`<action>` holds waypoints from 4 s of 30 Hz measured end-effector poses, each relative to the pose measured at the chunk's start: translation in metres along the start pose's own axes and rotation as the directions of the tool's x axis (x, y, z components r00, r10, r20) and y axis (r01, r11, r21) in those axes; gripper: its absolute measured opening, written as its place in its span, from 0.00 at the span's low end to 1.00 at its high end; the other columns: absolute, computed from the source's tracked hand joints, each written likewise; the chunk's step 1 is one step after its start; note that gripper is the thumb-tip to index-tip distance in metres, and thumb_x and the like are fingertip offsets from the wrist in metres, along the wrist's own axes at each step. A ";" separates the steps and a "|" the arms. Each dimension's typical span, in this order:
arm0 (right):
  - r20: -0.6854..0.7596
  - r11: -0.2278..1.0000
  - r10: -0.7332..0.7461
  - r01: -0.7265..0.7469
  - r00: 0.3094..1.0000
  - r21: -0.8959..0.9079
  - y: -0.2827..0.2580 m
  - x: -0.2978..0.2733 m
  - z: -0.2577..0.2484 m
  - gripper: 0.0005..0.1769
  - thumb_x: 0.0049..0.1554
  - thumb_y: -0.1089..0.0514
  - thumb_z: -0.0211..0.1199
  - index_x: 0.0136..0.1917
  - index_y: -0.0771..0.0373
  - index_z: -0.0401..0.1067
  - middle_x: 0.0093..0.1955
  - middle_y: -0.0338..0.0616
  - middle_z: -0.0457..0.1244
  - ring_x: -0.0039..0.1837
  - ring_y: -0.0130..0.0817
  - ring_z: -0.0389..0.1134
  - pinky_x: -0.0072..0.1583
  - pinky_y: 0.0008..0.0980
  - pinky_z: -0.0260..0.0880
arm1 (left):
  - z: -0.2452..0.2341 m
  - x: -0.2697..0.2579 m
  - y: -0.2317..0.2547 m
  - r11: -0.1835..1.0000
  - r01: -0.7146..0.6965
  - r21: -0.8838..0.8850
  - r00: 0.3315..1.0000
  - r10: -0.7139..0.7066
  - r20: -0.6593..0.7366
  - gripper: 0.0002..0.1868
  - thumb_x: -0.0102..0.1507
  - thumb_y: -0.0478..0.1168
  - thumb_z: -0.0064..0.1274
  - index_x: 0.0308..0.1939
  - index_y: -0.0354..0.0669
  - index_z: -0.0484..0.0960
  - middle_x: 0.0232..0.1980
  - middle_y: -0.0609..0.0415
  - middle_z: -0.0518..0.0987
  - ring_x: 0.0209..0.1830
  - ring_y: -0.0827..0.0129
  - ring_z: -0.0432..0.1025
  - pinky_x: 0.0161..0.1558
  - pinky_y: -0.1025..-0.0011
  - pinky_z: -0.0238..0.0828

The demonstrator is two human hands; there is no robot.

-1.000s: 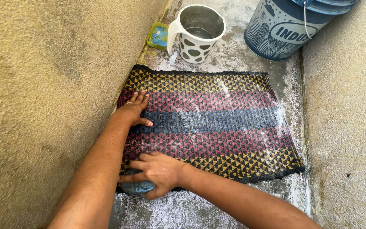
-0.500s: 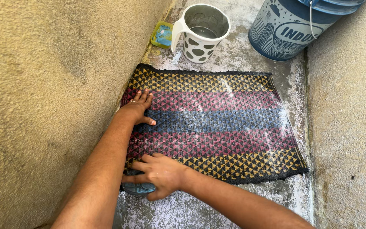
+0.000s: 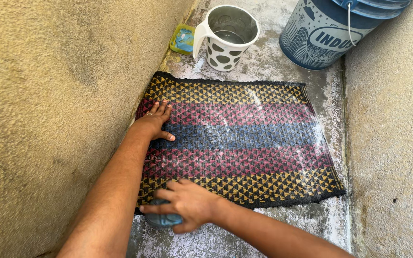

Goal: The person cleans a patterned floor mat by hand using a brush, dipping the brush into a mug of water and scrubbing the soapy surface in repeated motions.

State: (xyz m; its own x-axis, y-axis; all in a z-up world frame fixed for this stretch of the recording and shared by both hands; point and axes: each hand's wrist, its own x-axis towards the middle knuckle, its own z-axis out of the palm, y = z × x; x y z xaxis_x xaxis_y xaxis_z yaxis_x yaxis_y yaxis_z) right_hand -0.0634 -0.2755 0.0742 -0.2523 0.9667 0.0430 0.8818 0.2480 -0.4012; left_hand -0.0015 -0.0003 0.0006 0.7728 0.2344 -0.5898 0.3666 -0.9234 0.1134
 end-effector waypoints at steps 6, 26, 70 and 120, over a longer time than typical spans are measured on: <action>-0.200 0.988 0.153 -0.155 0.968 0.007 0.058 -0.037 -0.015 0.53 0.45 0.42 0.69 0.81 0.44 0.56 0.60 0.48 0.60 0.58 0.43 0.63 0.59 0.44 0.65 | 0.002 0.003 -0.003 1.000 -0.026 -0.013 0.999 0.026 -0.025 0.72 0.49 0.66 0.66 0.80 0.60 0.27 0.84 0.61 0.22 0.84 0.63 0.19 0.80 0.54 0.35; -0.211 0.955 0.289 -0.296 0.934 -0.001 0.113 -0.080 -0.040 0.57 0.46 0.46 0.68 0.84 0.59 0.51 0.59 0.48 0.61 0.61 0.43 0.63 0.66 0.47 0.66 | 0.001 -0.001 -0.002 0.999 -0.043 -0.030 0.998 0.041 -0.054 0.71 0.50 0.65 0.66 0.80 0.60 0.28 0.83 0.62 0.21 0.83 0.64 0.19 0.80 0.54 0.36; -0.405 0.556 0.787 -0.819 0.465 0.141 0.011 -0.001 0.020 0.53 0.49 0.35 0.66 0.81 0.48 0.49 0.63 0.61 0.52 0.62 0.55 0.60 0.58 0.51 0.68 | 0.068 -0.063 0.031 0.991 0.071 -0.116 0.764 -0.129 -0.632 0.30 0.72 0.52 0.20 0.79 0.55 0.51 0.83 0.65 0.47 0.83 0.69 0.38 0.78 0.65 0.31; -0.053 -0.217 0.963 -0.880 -0.262 0.422 0.152 -0.200 0.007 0.51 0.52 0.28 0.58 0.83 0.20 0.38 0.66 0.56 0.48 0.62 0.50 0.55 0.60 0.51 0.67 | 0.070 -0.055 0.032 0.991 0.095 -0.096 0.759 -0.134 -0.638 0.29 0.71 0.50 0.21 0.78 0.58 0.52 0.82 0.66 0.47 0.82 0.71 0.39 0.78 0.66 0.30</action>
State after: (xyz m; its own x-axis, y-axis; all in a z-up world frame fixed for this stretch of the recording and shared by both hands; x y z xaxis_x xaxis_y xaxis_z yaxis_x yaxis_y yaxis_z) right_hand 0.1182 -0.4315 -0.0018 0.9369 -0.0114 -0.3495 -0.1372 -0.9313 -0.3374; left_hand -0.0688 -0.0639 -0.0193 0.8673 0.4955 0.0471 0.4862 -0.8636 0.1333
